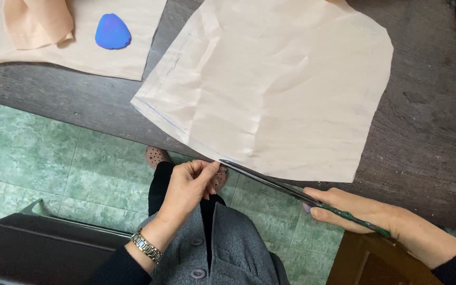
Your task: The person marks fabric with a ruler and tailor's chalk according to a pattern and then cuts the fabric using scissors.
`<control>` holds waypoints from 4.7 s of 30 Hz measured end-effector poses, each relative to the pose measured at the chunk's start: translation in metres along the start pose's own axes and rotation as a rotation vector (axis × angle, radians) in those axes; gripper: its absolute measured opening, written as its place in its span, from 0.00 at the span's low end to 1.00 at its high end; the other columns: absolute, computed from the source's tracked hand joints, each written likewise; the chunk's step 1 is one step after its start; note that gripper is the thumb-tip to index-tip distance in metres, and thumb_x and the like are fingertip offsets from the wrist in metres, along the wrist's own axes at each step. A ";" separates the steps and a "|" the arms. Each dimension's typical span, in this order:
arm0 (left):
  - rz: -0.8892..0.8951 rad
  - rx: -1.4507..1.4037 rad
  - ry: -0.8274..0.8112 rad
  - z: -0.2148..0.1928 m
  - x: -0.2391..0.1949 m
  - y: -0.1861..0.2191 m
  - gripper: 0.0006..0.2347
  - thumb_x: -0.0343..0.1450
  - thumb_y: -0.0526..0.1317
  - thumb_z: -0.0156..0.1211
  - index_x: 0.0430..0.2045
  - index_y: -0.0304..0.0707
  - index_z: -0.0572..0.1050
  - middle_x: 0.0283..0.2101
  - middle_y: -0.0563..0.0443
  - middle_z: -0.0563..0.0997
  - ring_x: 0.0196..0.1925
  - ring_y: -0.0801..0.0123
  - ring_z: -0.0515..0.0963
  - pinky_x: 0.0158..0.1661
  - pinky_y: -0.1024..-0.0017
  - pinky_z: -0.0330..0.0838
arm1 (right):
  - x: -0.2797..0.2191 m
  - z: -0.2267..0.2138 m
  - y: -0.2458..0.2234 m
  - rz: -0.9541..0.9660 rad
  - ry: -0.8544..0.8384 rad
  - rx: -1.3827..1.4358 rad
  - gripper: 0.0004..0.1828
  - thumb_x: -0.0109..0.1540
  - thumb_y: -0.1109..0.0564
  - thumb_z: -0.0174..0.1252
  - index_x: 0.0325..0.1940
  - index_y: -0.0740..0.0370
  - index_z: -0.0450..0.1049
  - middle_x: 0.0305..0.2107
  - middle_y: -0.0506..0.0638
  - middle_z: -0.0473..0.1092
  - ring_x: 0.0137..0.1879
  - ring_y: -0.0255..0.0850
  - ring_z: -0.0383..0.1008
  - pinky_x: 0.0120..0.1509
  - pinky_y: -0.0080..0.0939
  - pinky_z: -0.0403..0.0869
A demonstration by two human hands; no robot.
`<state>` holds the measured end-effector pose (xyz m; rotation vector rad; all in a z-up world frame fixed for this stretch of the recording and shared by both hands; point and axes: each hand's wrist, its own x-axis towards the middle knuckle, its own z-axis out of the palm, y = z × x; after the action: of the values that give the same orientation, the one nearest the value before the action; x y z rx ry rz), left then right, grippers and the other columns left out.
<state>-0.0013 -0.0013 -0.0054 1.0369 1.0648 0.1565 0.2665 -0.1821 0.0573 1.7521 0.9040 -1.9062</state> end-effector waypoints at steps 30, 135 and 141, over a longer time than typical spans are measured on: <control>-0.007 -0.100 -0.023 0.001 0.002 -0.005 0.12 0.70 0.40 0.57 0.18 0.30 0.76 0.16 0.50 0.74 0.14 0.77 0.69 0.14 0.81 0.63 | -0.010 -0.004 -0.025 -0.037 0.098 0.037 0.41 0.60 0.34 0.41 0.74 0.46 0.45 0.24 0.46 0.70 0.37 0.35 0.72 0.51 0.33 0.69; 1.140 0.906 0.000 0.077 0.182 0.237 0.14 0.70 0.36 0.61 0.49 0.36 0.69 0.31 0.54 0.81 0.27 0.68 0.77 0.34 0.69 0.69 | -0.023 -0.078 0.111 -0.363 0.616 0.232 0.13 0.62 0.42 0.54 0.30 0.51 0.71 0.15 0.40 0.61 0.18 0.32 0.58 0.24 0.32 0.59; 0.675 0.773 0.280 0.003 0.056 0.165 0.05 0.72 0.38 0.56 0.27 0.38 0.75 0.24 0.56 0.79 0.27 0.78 0.73 0.30 0.76 0.64 | -0.026 -0.052 0.074 -0.594 0.335 0.149 0.18 0.63 0.39 0.46 0.31 0.54 0.67 0.19 0.42 0.61 0.22 0.32 0.58 0.26 0.35 0.59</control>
<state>0.0887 0.1181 0.0843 2.1108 0.9998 0.4669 0.3575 -0.2022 0.0684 2.1007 1.5858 -2.0941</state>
